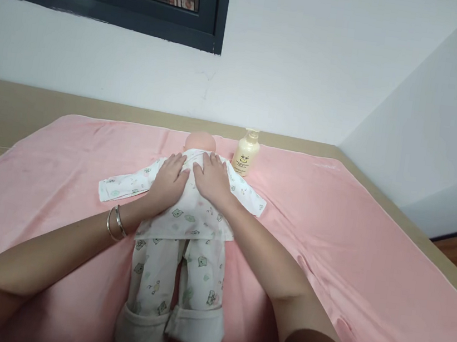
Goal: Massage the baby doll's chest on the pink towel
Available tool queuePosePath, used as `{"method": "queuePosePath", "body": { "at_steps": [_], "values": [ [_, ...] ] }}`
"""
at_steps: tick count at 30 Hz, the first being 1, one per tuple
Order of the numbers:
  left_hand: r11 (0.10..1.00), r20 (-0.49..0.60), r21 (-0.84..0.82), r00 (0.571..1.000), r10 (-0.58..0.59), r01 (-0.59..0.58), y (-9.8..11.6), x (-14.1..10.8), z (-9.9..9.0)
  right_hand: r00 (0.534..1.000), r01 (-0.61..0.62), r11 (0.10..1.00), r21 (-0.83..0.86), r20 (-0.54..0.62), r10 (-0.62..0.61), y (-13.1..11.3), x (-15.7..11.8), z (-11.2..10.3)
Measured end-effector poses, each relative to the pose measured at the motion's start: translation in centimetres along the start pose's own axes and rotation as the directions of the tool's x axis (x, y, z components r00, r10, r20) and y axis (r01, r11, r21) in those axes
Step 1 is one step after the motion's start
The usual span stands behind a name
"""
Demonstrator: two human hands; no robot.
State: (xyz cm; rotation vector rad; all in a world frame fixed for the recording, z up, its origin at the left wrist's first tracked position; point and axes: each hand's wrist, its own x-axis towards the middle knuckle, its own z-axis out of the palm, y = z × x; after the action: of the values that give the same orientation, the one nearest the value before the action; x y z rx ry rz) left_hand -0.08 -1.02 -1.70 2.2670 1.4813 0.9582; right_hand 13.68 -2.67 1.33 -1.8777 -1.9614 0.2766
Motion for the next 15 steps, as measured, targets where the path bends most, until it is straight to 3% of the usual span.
{"method": "queuePosePath", "body": {
  "at_steps": [4, 9, 15],
  "values": [
    [1.000, 0.050, 0.008, 0.999, 0.020, -0.020, 0.6, -1.0, 0.0, 0.998, -0.001, 0.998, -0.069, 0.069, 0.006, -0.3, -0.5, -0.4],
    [0.990, 0.043, -0.138, 0.999, 0.007, -0.001, -1.0, 0.8, -0.4, 0.995, 0.083, 0.988, -0.134, 0.059, -0.076, -1.8, -2.6, -0.2],
    [0.997, 0.033, -0.059, 0.998, 0.043, -0.041, -0.4, -0.3, -0.2, 0.989, 0.149, 0.989, 0.000, 0.015, -0.149, 0.3, 0.2, -0.9]
  ]
}}
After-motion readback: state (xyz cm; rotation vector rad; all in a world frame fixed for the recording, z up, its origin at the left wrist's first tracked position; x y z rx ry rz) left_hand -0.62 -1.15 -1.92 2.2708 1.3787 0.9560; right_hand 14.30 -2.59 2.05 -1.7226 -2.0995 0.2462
